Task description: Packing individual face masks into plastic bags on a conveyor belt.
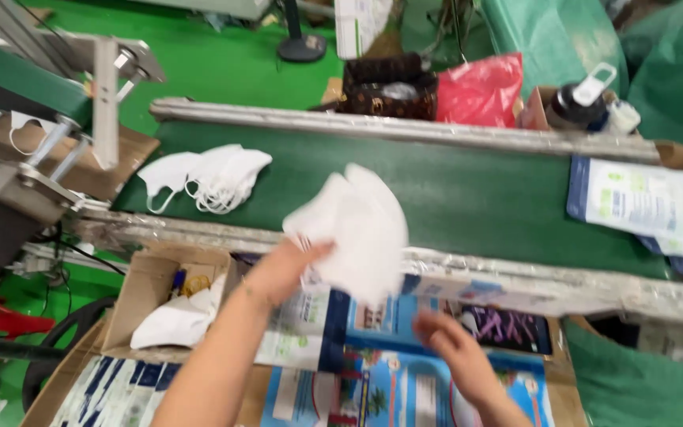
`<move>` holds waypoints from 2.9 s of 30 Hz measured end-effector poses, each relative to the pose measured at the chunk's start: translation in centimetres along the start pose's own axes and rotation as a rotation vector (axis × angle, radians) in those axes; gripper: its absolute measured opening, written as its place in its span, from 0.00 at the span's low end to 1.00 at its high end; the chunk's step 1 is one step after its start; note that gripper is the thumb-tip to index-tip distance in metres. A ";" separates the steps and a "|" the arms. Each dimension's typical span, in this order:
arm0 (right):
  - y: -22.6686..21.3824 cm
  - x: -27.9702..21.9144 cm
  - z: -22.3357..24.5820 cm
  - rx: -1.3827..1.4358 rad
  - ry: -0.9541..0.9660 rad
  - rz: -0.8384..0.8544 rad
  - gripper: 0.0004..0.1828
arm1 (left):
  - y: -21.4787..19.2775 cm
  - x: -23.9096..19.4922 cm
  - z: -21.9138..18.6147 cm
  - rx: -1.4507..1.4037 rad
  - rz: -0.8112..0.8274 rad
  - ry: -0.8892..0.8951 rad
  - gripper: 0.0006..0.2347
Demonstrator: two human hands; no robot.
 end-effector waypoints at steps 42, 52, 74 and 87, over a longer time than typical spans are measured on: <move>6.7 -1.3 1.4 -0.211 -0.370 0.081 0.27 | 14.0 -9.4 8.7 0.953 -0.103 0.548 0.35; 7.6 -1.0 5.1 -0.458 -0.488 0.051 0.49 | 13.7 -9.5 7.5 0.961 -0.114 0.465 0.42; -6.6 -1.7 -3.7 0.132 -0.023 0.120 0.12 | 6.0 -4.4 17.4 0.951 -0.505 -0.007 0.19; 1.6 -1.9 7.1 -0.300 -0.021 0.074 0.12 | 1.4 -6.8 13.5 0.532 -0.708 0.180 0.08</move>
Point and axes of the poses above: each hand's wrist, its own x-axis towards the middle knuckle, its own y-axis out of the palm, z = x × y, the point moved 9 cm from there along x, towards the middle knuckle, and after that the axes turned 10 degrees about -y, right-handed, at the moved point
